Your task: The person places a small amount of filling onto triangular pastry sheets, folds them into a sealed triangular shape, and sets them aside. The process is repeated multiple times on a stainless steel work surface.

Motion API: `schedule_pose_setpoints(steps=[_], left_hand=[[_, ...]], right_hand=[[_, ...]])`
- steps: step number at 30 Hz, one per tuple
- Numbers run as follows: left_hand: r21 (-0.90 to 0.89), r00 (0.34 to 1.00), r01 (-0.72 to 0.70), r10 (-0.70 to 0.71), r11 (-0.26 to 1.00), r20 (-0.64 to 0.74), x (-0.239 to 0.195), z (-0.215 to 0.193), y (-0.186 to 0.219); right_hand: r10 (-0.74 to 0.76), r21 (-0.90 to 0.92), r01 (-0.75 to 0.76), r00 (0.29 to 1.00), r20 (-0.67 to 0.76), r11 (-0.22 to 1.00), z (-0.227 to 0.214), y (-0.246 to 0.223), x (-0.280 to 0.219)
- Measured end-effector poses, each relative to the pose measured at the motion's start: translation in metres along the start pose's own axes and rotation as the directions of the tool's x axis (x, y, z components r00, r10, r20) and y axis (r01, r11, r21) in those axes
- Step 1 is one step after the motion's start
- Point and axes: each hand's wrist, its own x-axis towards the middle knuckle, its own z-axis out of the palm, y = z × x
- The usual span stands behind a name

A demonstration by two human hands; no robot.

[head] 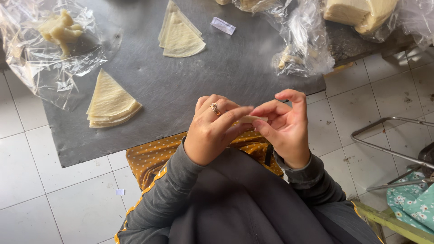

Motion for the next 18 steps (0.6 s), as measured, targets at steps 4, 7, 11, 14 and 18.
schedule_pose_setpoints(steps=[4,7,11,14,18], left_hand=[[-0.022,0.997,0.078,-0.078,0.997,0.011,0.000,-0.001,0.022],[-0.524,0.975,0.122,-0.002,0.843,0.224,-0.015,-0.022,0.045],[-0.916,0.764,0.334,0.504,0.224,0.402,-0.034,-0.025,0.059],[-0.889,0.731,0.424,0.516,0.170,0.447,-0.051,-0.021,0.079],[-0.866,0.709,0.458,0.506,0.200,0.492,-0.057,-0.017,0.090]], right_hand=[[0.034,-0.057,-0.044,0.985,-0.168,0.997,-0.025,0.011,-0.003],[-0.055,-0.188,-0.007,0.945,-0.322,0.982,-0.056,0.023,-0.004],[-0.095,-0.277,-0.039,0.887,-0.453,0.960,-0.105,0.038,-0.004],[-0.172,-0.352,0.000,0.872,-0.458,0.936,-0.128,0.054,0.002],[-0.324,-0.456,0.114,0.851,-0.414,0.883,-0.144,0.058,0.005]])
